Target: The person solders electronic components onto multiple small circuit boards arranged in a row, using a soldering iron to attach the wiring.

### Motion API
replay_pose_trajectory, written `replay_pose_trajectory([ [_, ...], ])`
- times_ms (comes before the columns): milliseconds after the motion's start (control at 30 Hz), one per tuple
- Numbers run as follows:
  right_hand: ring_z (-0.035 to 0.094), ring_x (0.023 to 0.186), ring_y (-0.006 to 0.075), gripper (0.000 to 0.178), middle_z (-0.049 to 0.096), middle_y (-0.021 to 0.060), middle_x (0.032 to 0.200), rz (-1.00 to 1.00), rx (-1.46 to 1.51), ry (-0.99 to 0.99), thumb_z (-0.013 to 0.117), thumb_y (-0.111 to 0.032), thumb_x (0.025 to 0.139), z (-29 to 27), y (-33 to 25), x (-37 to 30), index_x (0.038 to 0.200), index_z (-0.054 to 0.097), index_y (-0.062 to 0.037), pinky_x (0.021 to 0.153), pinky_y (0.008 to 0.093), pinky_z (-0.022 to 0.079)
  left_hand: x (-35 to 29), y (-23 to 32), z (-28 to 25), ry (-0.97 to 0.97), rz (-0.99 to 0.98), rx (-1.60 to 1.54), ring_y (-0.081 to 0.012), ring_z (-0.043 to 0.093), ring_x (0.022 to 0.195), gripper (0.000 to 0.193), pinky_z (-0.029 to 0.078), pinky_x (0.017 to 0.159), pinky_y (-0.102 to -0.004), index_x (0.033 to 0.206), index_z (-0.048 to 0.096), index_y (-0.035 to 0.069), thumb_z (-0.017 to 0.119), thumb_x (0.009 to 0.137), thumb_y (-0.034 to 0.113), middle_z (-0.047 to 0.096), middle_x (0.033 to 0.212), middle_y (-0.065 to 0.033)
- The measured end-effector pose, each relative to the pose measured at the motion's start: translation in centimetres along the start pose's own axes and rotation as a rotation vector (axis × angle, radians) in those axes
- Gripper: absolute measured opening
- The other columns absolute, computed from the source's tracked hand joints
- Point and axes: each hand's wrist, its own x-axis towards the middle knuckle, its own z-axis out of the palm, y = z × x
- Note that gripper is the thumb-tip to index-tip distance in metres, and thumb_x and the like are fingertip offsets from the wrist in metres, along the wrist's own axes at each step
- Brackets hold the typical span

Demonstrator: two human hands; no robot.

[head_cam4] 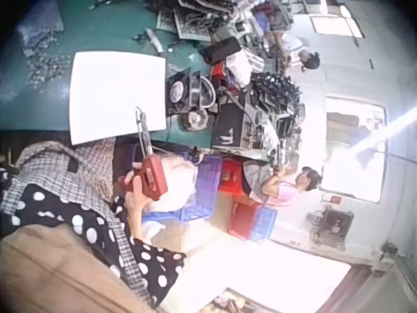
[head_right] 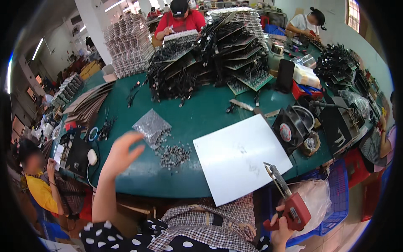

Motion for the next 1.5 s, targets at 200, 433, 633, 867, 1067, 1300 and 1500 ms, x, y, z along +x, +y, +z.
replay_pose_trajectory([
  [200, 0.045, 0.052, 0.0118, 0.04, 0.051, 0.0146, 0.097, 0.007, -0.037, 0.185, 0.051, -0.009, 0.083, -0.3, 0.3, 0.0, 0.119, 0.036, 0.0002, 0.043, 0.0205, 0.038, 25.9, -1.7, 4.2, 0.349, 0.156, 0.676, -0.0357, 0.045, 0.11, 0.054, 0.038, 0.09, -0.0419, 0.116, 0.046, -0.001, 0.066, 0.072, 0.023, 0.047, 0.118, -0.0198],
  [433, 0.047, 0.051, 0.013, 0.043, 0.053, 0.0154, 0.091, -0.05, -0.077, 0.245, 0.055, -0.01, 0.081, 0.6, 0.3, 1.8, 0.119, 0.037, 0.0001, 0.038, 0.0203, 0.038, 37.6, -5.0, 5.3, 0.037, -0.251, 0.518, -0.029, 0.059, 0.097, 0.047, 0.047, 0.08, -0.0394, 0.106, 0.055, 0.007, 0.065, 0.072, 0.038, 0.061, 0.103, -0.0151],
  [633, 0.046, 0.049, 0.0127, 0.044, 0.054, 0.0145, 0.089, 0.009, -0.098, 0.347, 0.057, -0.012, 0.079, 2.7, 0.6, 2.2, 0.117, 0.038, 0.0005, 0.039, 0.0205, 0.038, 37.7, -6.2, 2.3, 0.06, 0.163, 0.7, -0.0302, 0.062, 0.084, 0.021, 0.049, 0.07, -0.0407, 0.087, 0.056, 0.004, 0.057, 0.077, 0.022, 0.063, 0.087, -0.0143],
  [867, 0.045, 0.051, 0.0114, 0.047, 0.053, 0.0149, 0.093, 0.025, -0.081, 0.26, 0.058, -0.013, 0.079, 3.5, 0.7, 3.0, 0.118, 0.037, 0.0, 0.04, 0.0198, 0.037, 36.0, -6.8, 4.0, 0.166, 0.093, 0.963, -0.0258, 0.065, 0.075, 0.01, 0.051, 0.063, -0.0365, 0.076, 0.065, 0.007, 0.056, 0.073, 0.008, 0.065, 0.078, -0.0118],
  [1067, 0.045, 0.052, 0.0111, 0.044, 0.053, 0.0145, 0.094, 0.038, -0.059, 0.234, 0.055, -0.011, 0.082, 2.1, 1.0, 2.7, 0.12, 0.035, 0.0002, 0.041, 0.0198, 0.038, 35.4, -4.0, -1.7, 0.205, 0.232, 0.998, -0.0278, 0.063, 0.074, 0.013, 0.049, 0.063, -0.0396, 0.073, 0.063, 0.008, 0.05, 0.075, 0.011, 0.063, 0.074, -0.0139],
  [1300, 0.05, 0.061, 0.0133, 0.042, 0.053, 0.018, 0.096, 0.046, 0.032, 0.212, 0.052, -0.005, 0.082, 2.7, -0.1, 1.9, 0.12, 0.036, 0.0013, 0.043, 0.0212, 0.042, 31.4, 4.8, -10.2, 0.1, 0.274, 0.932, -0.0261, 0.06, 0.084, 0.027, 0.047, 0.073, -0.0364, 0.097, 0.064, 0.013, 0.057, 0.072, 0.009, 0.064, 0.084, -0.0086],
  [1500, 0.048, 0.058, 0.0117, 0.04, 0.052, 0.0155, 0.1, -0.018, 0.044, 0.242, 0.052, -0.006, 0.083, 0.8, -1.3, 1.1, 0.12, 0.036, -0.0008, 0.046, 0.0203, 0.041, 25.5, 7.7, -16.4, 0.296, 0.43, 0.507, -0.025, 0.06, 0.082, 0.025, 0.046, 0.074, -0.0335, 0.1, 0.062, 0.011, 0.06, 0.076, 0.01, 0.063, 0.087, -0.0096],
])
